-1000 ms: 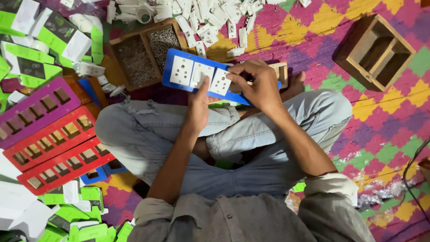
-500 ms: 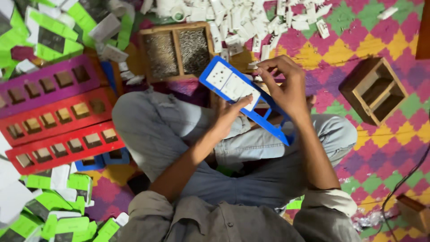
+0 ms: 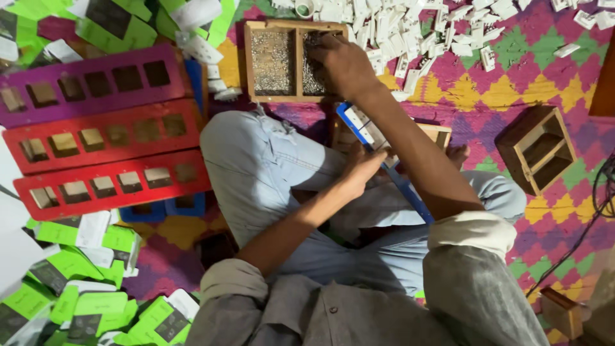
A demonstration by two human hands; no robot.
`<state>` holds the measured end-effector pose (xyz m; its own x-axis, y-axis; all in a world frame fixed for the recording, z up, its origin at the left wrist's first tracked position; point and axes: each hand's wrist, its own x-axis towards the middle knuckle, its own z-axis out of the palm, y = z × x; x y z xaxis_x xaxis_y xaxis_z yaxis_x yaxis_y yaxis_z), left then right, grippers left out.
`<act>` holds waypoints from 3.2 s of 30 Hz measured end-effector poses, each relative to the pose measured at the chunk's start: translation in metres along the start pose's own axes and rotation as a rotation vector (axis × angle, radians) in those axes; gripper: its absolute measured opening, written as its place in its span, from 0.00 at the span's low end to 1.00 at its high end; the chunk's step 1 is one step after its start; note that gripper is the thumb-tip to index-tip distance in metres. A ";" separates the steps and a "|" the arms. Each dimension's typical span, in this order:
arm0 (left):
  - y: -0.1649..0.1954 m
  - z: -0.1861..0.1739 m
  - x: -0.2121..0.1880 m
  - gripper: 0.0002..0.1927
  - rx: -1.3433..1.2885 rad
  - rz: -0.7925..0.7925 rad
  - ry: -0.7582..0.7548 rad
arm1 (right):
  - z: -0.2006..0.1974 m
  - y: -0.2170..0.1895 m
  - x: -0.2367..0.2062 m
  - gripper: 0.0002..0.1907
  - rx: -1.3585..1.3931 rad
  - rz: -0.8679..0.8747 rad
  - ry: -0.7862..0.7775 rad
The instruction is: The person sits on the floor and assembles white electrical socket modules into a blue plastic frame. They place each module into a slot, then insert and tighten screws using a screwdriver. The person repeatedly picks modules and screws from nearby piles and wooden boxes.
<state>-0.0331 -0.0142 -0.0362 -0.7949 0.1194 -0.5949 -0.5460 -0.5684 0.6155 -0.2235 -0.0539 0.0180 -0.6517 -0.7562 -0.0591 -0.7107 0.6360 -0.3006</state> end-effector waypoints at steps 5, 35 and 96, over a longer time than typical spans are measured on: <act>0.001 0.000 0.000 0.09 0.056 0.040 -0.017 | 0.010 0.006 -0.002 0.09 -0.037 0.033 -0.027; 0.027 0.005 -0.015 0.08 -0.003 -0.104 -0.040 | 0.012 -0.005 -0.013 0.09 0.029 0.017 0.051; 0.039 0.017 -0.022 0.20 0.358 0.195 -0.314 | -0.093 0.021 -0.279 0.13 0.722 0.486 0.443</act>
<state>-0.0413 -0.0256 0.0099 -0.9022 0.3091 -0.3008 -0.3921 -0.2971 0.8706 -0.0818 0.1846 0.1171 -0.9763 -0.2159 -0.0121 -0.1009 0.5046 -0.8574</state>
